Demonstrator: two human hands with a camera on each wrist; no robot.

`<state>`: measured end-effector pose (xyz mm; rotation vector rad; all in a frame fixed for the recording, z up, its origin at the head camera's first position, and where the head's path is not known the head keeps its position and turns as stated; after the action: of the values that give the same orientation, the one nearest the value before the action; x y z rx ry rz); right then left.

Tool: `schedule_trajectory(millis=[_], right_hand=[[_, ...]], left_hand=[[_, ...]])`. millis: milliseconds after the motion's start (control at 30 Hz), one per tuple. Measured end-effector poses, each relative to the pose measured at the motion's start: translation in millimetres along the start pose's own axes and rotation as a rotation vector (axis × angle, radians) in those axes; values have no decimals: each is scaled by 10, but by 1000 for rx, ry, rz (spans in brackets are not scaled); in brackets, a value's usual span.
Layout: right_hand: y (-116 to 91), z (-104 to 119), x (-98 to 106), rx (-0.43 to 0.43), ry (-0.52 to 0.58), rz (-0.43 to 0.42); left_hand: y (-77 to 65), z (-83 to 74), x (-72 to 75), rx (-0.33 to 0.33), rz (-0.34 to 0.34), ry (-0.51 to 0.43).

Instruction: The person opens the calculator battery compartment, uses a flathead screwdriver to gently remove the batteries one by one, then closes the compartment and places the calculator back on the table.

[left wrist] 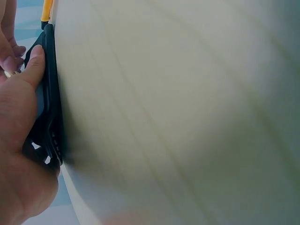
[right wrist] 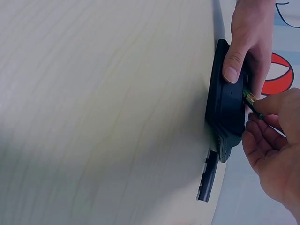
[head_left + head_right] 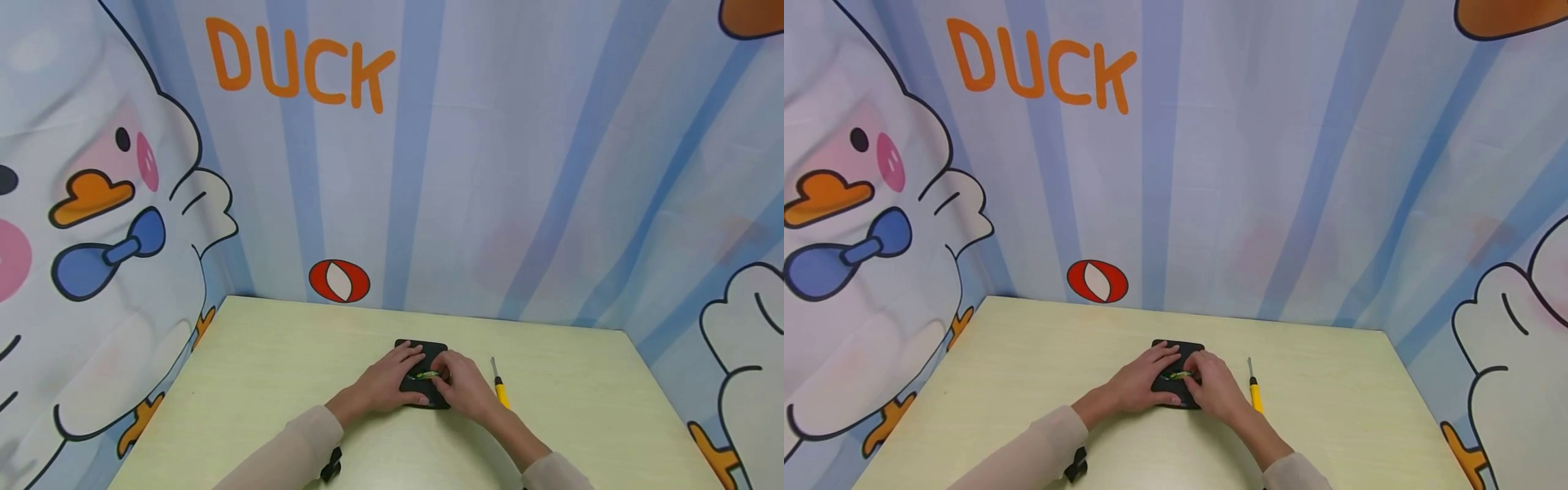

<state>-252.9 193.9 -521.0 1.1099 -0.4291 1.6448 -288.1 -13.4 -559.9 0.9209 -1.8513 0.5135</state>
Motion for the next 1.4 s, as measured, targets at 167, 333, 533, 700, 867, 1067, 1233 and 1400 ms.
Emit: schedule_trajectory(millis=[167, 333, 533, 700, 867, 1067, 1233, 1400], right_hand=[[1, 16, 15, 5, -2, -23], [-1, 20, 27, 26, 10, -57], [-11, 18, 85, 34, 59, -82], [-4, -16, 129, 29, 81, -100], [-2, -31, 145, -5, 98, -105], [-19, -22, 185, -35, 127, -122], [-28, -35, 213, -66, 126, -138], [-27, -67, 225, -93, 131, -136]], left_hand=[[4, 7, -4, 1, -3, 7], [7, 15, -19, 1, -1, 7], [10, 11, -25, 1, -3, 9], [1, -15, 2, 2, -4, 4], [5, -3, -9, 3, -3, 5], [14, 7, -15, 6, -8, 2], [15, -5, -6, 12, -6, -6], [8, -16, -4, 14, -1, -4]])
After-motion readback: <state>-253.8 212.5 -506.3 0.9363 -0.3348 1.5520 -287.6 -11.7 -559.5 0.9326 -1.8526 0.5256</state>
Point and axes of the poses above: each hand's wrist, its own y-axis towards the middle knuckle, its own x-axis out of the back of the hand, z = x × y, the point moved 1 cm from there along y, towards the middle knuckle, and after that the axes turned 3 degrees about -y, right-handed, at the moved point
